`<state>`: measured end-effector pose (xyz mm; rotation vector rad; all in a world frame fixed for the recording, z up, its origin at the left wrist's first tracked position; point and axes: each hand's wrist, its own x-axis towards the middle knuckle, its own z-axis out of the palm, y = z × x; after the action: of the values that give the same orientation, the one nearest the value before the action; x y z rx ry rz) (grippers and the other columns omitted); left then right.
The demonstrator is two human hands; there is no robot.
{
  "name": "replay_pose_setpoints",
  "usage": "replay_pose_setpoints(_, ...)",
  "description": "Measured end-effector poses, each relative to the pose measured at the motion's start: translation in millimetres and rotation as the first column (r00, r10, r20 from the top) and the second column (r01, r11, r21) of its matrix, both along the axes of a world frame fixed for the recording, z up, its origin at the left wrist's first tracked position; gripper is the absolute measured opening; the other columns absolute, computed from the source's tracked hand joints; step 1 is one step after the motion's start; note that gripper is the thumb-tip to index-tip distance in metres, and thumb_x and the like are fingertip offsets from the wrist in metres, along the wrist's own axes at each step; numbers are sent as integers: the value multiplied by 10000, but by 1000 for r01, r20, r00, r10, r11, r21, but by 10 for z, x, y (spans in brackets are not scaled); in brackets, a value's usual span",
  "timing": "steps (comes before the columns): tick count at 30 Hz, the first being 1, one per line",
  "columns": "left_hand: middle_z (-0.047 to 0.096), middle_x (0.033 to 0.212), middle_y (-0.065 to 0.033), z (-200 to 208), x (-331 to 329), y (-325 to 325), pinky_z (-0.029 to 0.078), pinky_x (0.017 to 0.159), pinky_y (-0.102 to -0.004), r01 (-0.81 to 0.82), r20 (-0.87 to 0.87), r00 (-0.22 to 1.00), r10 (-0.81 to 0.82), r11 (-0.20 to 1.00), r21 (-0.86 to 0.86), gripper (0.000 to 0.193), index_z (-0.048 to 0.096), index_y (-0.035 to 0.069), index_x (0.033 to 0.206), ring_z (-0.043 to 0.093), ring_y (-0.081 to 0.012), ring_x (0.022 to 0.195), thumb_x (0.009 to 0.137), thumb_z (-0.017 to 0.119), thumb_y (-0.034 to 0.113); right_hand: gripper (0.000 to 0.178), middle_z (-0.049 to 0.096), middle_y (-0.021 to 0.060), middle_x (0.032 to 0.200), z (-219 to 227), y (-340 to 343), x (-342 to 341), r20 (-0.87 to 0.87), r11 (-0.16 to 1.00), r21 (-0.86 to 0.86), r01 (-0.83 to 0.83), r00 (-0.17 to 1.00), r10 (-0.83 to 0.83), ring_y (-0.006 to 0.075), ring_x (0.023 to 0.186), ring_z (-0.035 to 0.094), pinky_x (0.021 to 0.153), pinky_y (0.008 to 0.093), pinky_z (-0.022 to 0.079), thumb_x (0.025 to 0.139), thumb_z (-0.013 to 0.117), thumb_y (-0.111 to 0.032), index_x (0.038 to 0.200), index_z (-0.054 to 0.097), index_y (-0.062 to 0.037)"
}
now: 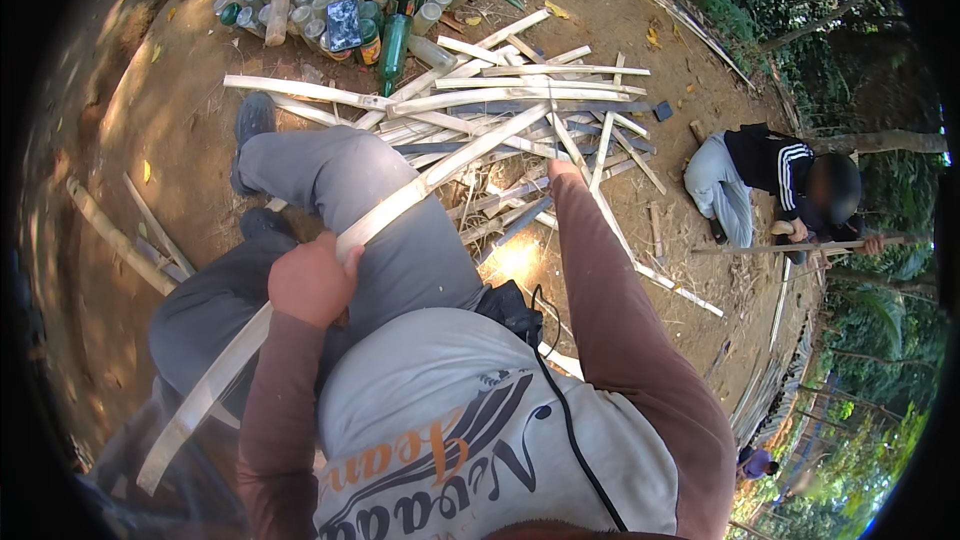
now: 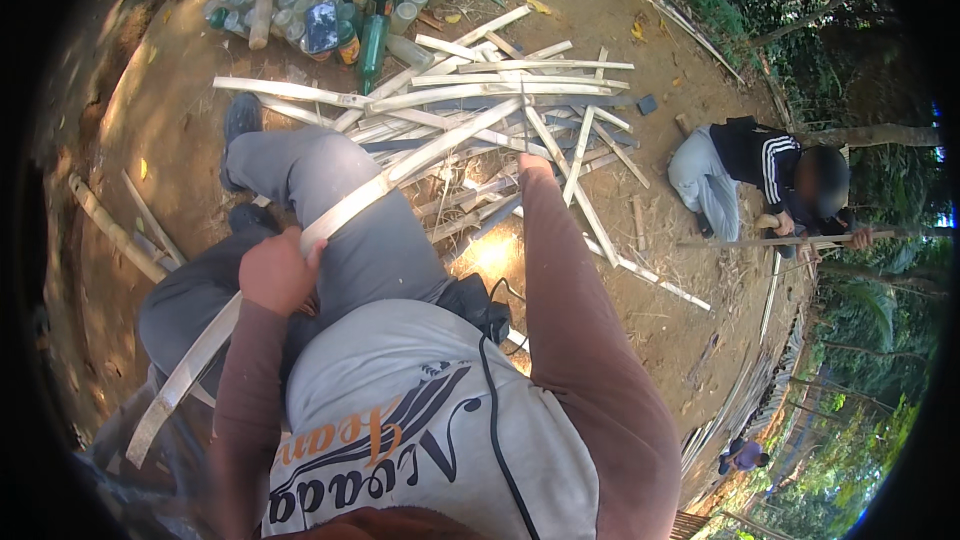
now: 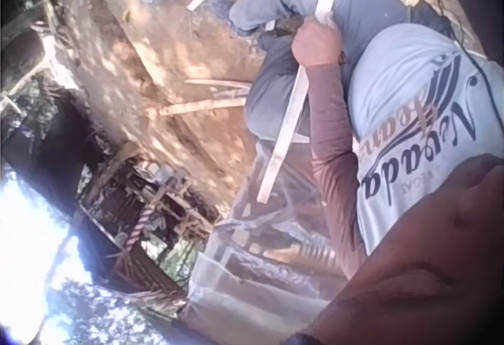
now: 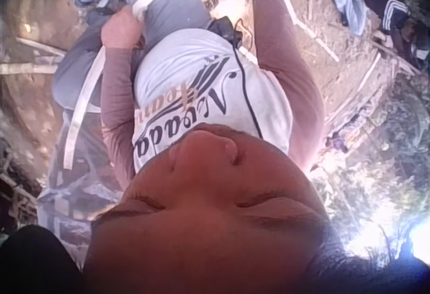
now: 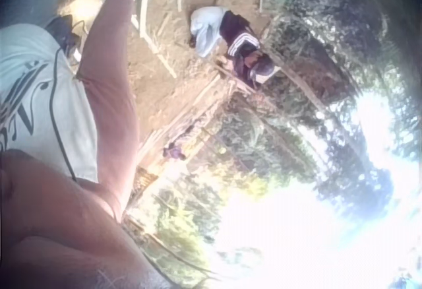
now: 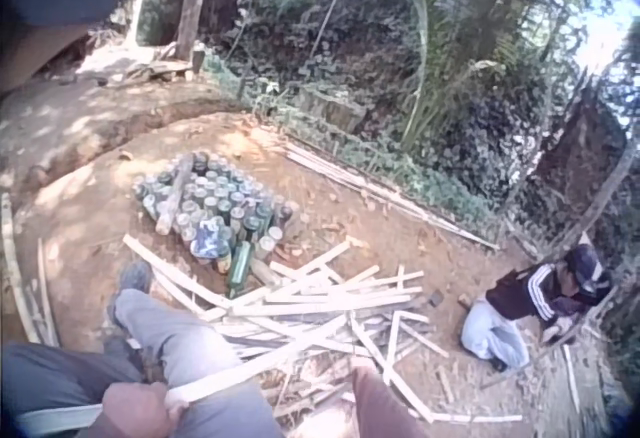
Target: The person shaves a long strip of bamboo with a knife to smooth its surface and edges.
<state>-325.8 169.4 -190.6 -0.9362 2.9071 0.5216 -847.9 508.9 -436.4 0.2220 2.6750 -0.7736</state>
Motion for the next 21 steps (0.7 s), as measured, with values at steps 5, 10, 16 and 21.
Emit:
replay_pose_setpoints(5, 711, 783, -157, -14, 409, -100, 565, 670, -483, -82, 68, 994, 82, 997, 0, 470, 670, 74, 841, 712, -365, 760, 969, 659, 526, 256, 417, -10, 541, 423, -730, 829, 389, 906, -321, 277, 910, -140, 138, 412, 364, 365, 357, 294, 911, 588, -290, 728, 540, -117)
replay_pose_setpoints(10, 713, 815, -175, 266, 346, -243, 562, 717, -488, -89, 27, 996, 88, 995, 39, 483, 694, 65, 859, 706, -381, 805, 976, 647, 532, 291, 412, 17, 556, 717, -749, 1318, 508, 768, -559, 313, 861, 18, 191, 424, 367, 428, 382, 297, 939, 567, -308, 713, 457, -162)
replay_pose_setpoints(16, 734, 911, -219, 966, 140, -492, 556, 801, -515, -111, 122, 988, 98, 988, 105, 506, 739, 31, 948, 705, -428, 895, 1000, 614, 519, 300, 434, -14, 571, 1413, -1204, 2002, 179, 525, -849, 60, 968, 178, 122, 439, 402, 427, 303, 314, 1011, 542, -193, 727, 471, -129)
replay_pose_setpoints(21, 738, 974, -239, 694, 226, -582, 538, 865, -528, -96, 329, 944, 19, 971, 219, 554, 748, 14, 986, 691, -455, 974, 1018, 567, 536, 325, 699, 222, 783, 1543, -1355, 2569, -79, 740, -191, -644, 762, 643, 411, 727, 663, 729, 470, 535, 912, 652, -319, 904, 742, -6)
